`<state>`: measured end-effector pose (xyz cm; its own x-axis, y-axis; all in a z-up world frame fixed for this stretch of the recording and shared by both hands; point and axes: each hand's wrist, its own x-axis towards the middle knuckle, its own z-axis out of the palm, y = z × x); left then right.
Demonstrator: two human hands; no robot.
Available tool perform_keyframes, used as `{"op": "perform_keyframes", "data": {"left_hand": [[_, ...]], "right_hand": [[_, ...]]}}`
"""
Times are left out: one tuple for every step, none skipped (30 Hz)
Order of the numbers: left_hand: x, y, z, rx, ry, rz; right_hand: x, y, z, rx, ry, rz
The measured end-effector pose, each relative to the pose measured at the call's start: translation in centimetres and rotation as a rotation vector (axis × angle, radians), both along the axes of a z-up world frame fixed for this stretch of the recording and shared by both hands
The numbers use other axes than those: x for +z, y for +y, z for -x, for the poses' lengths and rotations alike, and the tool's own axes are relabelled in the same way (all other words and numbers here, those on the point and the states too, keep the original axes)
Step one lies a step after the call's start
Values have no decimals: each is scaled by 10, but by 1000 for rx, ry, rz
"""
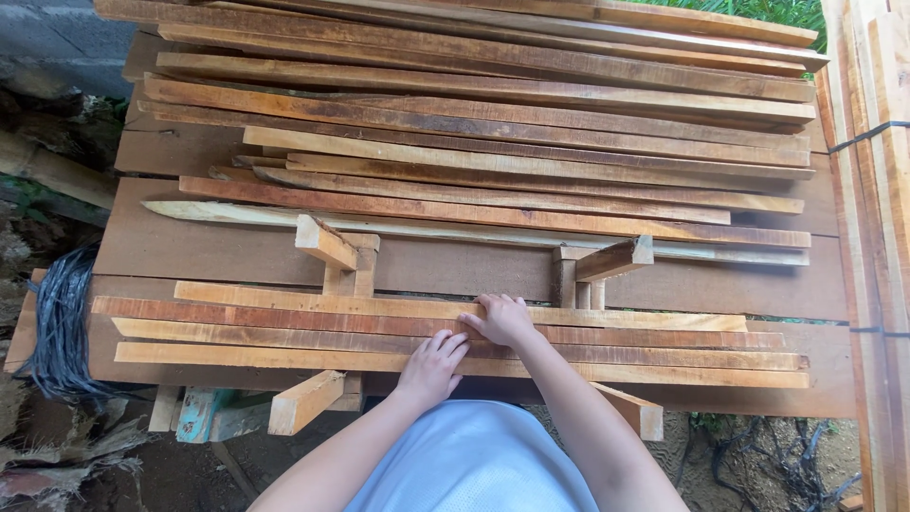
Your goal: The person unties a bundle of wooden planks using black straps and then proceeds to stack and arrange the planks on a wooden workbench. They handle the planks one by one, aligning them neatly on the surface.
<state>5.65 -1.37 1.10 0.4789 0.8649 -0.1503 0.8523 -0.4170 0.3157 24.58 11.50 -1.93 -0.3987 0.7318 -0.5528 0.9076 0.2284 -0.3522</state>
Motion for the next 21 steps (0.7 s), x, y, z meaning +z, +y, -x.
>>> {"op": "perform_keyframes", "data": {"left_hand": [[0,0,0,-1,0,-1],[0,0,0,0,-4,6],[0,0,0,2,-7,15],[1,1,0,2,-7,14],[2,0,0,3,-8,13],[3,0,0,4,-9,12],[1,0,0,4,-9,13],[0,-1,0,4,-8,6],[-2,0,0,4,-6,-2],[-1,-2,-1,4,-6,-4],[-1,-2,0,7,-12,-2],[-1,-1,0,11,-18,-1],[-2,-1,-1,11,-17,-3],[-3,-1,-1,37,-50,13],[-5,-1,-3,65,-84,29],[-3,5,0,68,-85,27],[-2,9,2,145,-161,-60],[-1,14,4,222,-237,-147],[5,18,8,219,-241,-142],[11,22,13,267,-159,-143],[17,25,20,319,-73,-145]], "right_hand": [[0,0,0,-1,0,-1],[0,0,0,-2,3,-2],[0,-1,0,-1,5,-3],[2,0,1,-1,5,-4],[3,-1,1,-2,3,-6],[4,-1,2,-4,0,-9],[3,-1,1,-3,0,-8],[2,-1,1,-4,1,0],[2,-1,1,-5,3,6],[3,-2,1,-5,4,4],[5,-1,2,-2,-11,1],[7,-1,3,1,-26,-2],[8,-2,3,2,-24,-4],[8,-2,4,-6,-15,-42],[9,-3,3,-11,-7,-81],[14,-7,3,-8,-7,-83],[19,-12,2,-13,27,-108],[23,-17,1,-17,62,-133],[27,-25,-2,-21,57,-129],[32,-34,-6,17,148,-243],[36,-42,-6,58,243,-357]]}}
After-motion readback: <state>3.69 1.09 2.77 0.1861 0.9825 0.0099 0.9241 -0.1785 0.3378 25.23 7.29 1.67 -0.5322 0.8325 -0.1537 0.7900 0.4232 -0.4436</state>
